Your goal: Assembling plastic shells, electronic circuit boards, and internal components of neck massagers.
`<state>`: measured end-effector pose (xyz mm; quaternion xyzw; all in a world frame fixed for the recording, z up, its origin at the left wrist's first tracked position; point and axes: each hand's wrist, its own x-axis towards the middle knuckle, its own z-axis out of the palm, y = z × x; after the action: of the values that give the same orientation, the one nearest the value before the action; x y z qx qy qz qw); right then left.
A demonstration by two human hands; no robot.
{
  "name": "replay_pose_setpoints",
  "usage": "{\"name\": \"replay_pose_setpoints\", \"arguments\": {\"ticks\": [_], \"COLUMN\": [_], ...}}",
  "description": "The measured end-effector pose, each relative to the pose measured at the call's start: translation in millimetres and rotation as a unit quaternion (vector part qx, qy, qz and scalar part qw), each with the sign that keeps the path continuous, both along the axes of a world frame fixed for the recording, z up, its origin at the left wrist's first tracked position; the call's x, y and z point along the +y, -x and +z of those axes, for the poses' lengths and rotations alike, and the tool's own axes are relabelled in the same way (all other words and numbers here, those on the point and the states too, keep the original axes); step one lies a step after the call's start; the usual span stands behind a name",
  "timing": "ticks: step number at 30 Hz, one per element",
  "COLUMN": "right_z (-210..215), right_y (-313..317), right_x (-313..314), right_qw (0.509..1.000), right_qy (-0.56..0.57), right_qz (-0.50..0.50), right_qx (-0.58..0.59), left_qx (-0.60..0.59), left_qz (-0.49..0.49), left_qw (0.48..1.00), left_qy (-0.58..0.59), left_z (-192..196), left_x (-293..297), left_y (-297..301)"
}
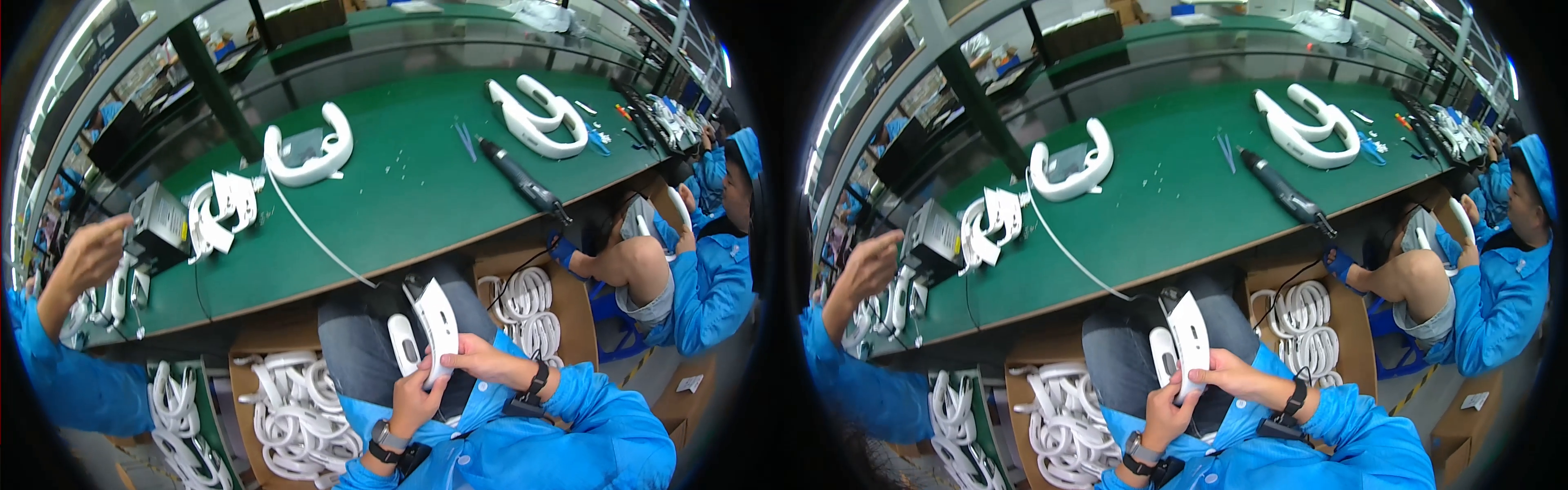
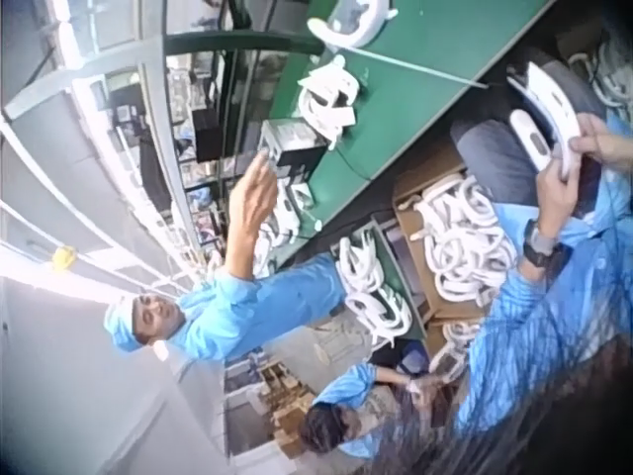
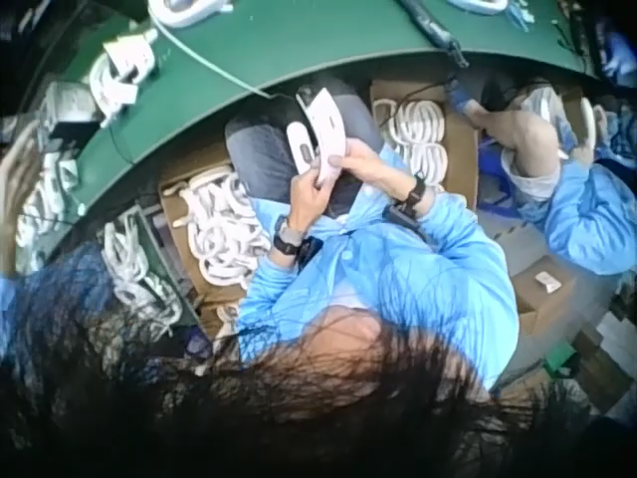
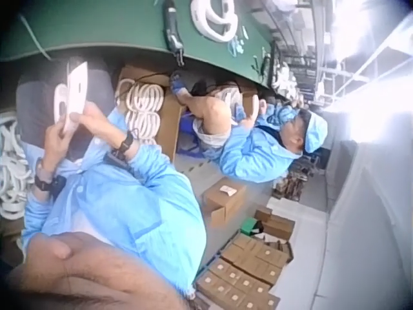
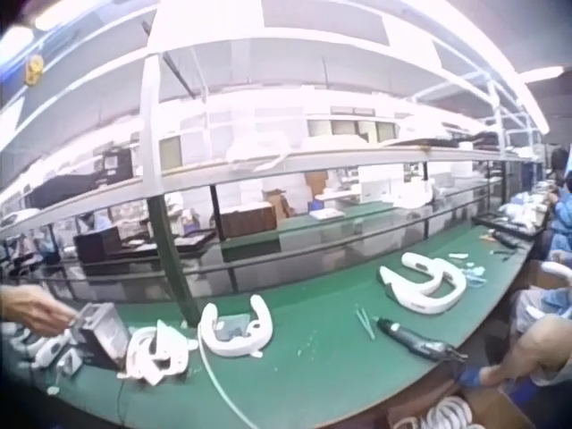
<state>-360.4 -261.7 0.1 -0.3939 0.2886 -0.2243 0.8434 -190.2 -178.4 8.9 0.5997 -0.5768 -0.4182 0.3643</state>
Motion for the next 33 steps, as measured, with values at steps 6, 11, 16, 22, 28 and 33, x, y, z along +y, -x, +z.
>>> {"name": "replay_pose_setpoints", "arguments": {"ticks": [6,11,16,22,28,33], "right_z": [111.8,110.0,97.9,196.9,178.2,149.1], "right_y": [15.4,7.1,-18.8,-209.9,-354.2,-402.0], "right_x": [-176.3,-304.6,-341.1,-183.2,-101.7,-76.3], "right_qw": [0.600,0.393,0.504,0.887,0.911,0.893], "right_qy": [0.643,0.656,0.652,0.451,0.404,0.445], "right_qz": [-0.176,-0.139,-0.240,-0.027,0.087,0.062], "right_qx": [0.442,0.629,0.512,0.096,-0.003,-0.006], "left_qx": [0.244,0.373,0.405,0.404,0.436,0.364], "left_qz": [0.036,0.039,0.010,0.003,0.008,0.026], "left_qw": [0.969,0.925,0.911,0.913,0.898,0.930], "left_qy": [0.005,-0.067,-0.070,-0.059,-0.055,-0.044], "left_z": [-14.1,-45.6,-76.2,-79.5,-83.5,-72.2], "left_x": [4.4,10.0,14.0,6.9,6.2,12.3], "left_y": [-12.4,-11.4,-13.7,-12.9,-10.8,-27.7]}}
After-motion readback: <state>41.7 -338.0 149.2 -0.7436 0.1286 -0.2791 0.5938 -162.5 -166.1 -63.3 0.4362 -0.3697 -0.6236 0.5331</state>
